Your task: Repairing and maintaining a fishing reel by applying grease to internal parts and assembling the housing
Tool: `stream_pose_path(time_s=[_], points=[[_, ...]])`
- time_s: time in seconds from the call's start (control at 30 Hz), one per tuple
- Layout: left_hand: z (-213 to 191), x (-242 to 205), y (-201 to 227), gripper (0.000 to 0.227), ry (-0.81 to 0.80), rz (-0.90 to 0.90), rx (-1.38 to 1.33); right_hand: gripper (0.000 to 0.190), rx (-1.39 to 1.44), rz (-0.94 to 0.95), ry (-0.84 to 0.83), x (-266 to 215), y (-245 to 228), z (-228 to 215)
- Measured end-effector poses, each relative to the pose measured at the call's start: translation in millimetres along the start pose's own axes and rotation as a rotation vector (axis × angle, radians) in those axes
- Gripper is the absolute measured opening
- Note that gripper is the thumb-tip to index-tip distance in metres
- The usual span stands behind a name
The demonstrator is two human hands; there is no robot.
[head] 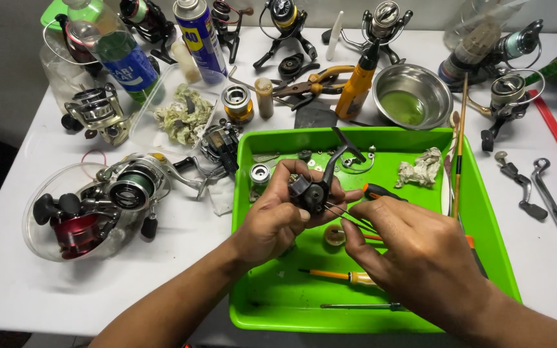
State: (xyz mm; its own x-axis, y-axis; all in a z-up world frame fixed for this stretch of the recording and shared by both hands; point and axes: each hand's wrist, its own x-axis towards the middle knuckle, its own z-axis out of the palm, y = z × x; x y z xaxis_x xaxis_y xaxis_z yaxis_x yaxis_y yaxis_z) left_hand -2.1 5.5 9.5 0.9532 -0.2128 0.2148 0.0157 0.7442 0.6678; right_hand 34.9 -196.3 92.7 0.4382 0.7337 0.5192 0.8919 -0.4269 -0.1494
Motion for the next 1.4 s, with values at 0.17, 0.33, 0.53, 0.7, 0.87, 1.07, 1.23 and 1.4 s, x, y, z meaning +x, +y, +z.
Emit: stream_pose_path(time_s=[0.17, 0.33, 0.53, 0.7, 0.87, 1.07, 1.23, 1.4], points=[[1.5, 0.4, -3.3, 0.048, -0.023, 0.042, -0.014, 0.018, 0.026, -0.024, -0.019, 1.2, -1.5, 0.3], [-2.4, 1.6, -9.4, 0.047, -0.045, 0.077, -0.003, 0.012, 0.032, -0.054, -0.022, 0.9, -2.5, 1.2], [-0.7, 0.1, -2.2, 0.049, -0.006, -0.004, 0.049, 0.022, 0.007, -0.028, 0.012, -1.2, 2.5, -3.5], [-9.7, 5.3, -0.6, 0.029, 0.117, -0.012, -0.016, 0.017, -0.006, 0.149, 0.001, 5.0, 19.9, -33.5], [-17.2, 12.4, 1.4, 0.021, 0.274, 0.061, 0.021, 0.022, -0.134, 0.329, -0.297, 4.5, 71.4, -27.1], [-13.1, 13.7, 2.6, 0.021, 0.266, 0.031, 0.14, 0.033, -0.142, 0.44, -0.737, -24.8, 105.8, 18.7], [-1.9, 9.1, 2.7, 0.033, 0.134, -0.079, 0.16, 0.033, -0.203, 0.438, -0.991, -34.7, 104.9, 27.5], [5.8, 4.8, 4.3, 0.036, 0.051, -0.203, 0.155, 0.024, 0.124, 0.494, -0.485, -18.6, 90.8, 8.7]])
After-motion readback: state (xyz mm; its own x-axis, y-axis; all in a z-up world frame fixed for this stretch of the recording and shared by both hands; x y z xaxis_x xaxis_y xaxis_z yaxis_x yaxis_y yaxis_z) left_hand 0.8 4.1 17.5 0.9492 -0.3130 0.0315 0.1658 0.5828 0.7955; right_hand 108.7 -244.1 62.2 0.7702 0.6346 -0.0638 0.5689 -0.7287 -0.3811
